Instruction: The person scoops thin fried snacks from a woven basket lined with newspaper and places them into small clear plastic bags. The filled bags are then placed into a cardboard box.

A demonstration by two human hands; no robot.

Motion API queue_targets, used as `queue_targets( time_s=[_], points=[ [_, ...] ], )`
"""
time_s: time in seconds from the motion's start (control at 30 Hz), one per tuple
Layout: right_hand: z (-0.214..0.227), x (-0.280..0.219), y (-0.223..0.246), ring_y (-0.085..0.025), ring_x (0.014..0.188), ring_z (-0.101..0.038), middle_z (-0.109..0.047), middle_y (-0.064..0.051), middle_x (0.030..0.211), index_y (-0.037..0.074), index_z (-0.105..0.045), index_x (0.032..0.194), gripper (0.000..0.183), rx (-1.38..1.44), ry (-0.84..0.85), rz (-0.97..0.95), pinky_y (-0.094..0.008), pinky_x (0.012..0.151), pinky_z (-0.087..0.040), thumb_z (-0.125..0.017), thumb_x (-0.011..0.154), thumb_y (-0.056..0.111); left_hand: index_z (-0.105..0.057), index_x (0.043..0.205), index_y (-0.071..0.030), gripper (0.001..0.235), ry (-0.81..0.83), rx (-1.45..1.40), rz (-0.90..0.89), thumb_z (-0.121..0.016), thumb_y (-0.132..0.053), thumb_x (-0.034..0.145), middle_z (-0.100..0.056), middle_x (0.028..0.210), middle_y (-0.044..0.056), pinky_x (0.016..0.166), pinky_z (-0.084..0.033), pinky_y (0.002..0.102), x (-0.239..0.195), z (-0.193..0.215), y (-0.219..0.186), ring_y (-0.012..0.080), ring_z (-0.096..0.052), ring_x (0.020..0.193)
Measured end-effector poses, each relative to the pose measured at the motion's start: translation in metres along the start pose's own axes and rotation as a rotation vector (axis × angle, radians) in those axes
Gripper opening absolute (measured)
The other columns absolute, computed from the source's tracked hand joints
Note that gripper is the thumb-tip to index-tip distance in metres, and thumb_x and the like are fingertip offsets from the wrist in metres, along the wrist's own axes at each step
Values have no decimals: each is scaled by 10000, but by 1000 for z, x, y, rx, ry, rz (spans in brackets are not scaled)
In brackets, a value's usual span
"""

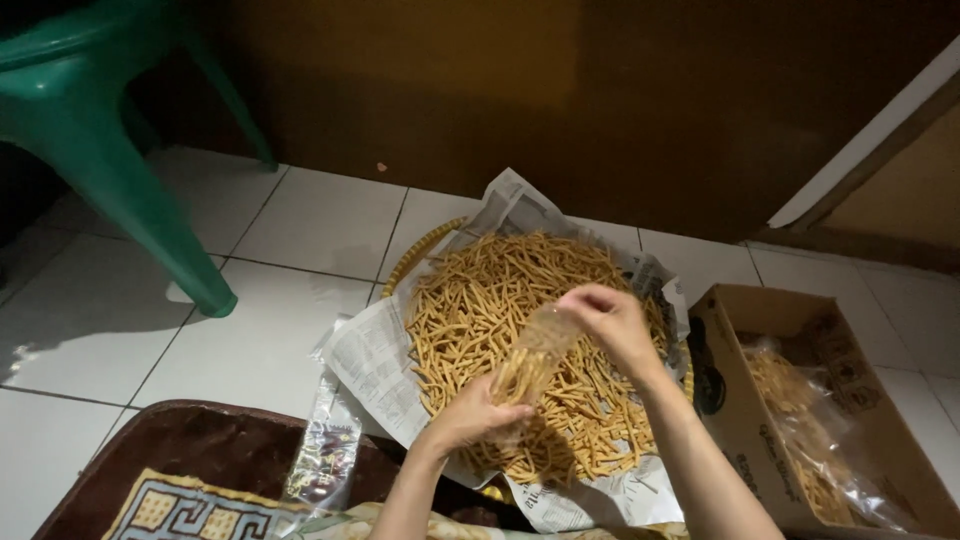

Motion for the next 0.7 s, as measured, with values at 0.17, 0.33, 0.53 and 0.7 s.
queue_targets(
  time_s=[0.17, 0.33, 0.53, 0.7],
  points=[
    [17, -3, -78, -93, 547, -487, -637, -7, 762, 145, -714, 1088, 288, -111, -69, -54, -230, 500, -401, -584, 955, 365, -627, 1252, -194, 489, -132, -48, 77, -751, -279, 787, -754, 1120, 28, 910, -559, 347, -12, 5, -15, 145, -724, 983],
    [15, -33, -179, -122, 804, -663, -692, -33, 930, 86, -691, 1014, 129, -502, 439, -470, -186, 672, -572, -641, 899, 54, -548, 1292, -46, 660, -54, -361, -100, -764, -304, 724, -742, 1102, 128, 849, -648, 448, 8, 16, 12, 213, -753, 897],
    [6, -61, -209, -121, 756, -709, -778, -20, 931, 154, -739, 960, 152, -438, 370, -601, -248, 739, -580, -792, 862, 258, -447, 1301, -70, 637, 23, -596, -234, -712, -366, 802, -654, 995, 92, 770, -650, 462, 22, 20, 31, 197, -681, 766],
    [0, -41, -236, -183, 751, -741, -798, -37, 935, 138, -775, 1065, 260, -662, 55, -162, -329, 667, -572, -678, 897, 311, -508, 1234, -65, 613, -139, -472, -192, -750, -352, 749, -678, 928, 97, 730, -639, 351, 14, 18, 20, 162, -664, 692]
  ],
)
Point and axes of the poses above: each hand's wrist, its own x-axis towards the middle knuckle, its own z-axis out of the back of the hand, y = z × x, the point moved 2 cm from there along x, towards the middle knuckle
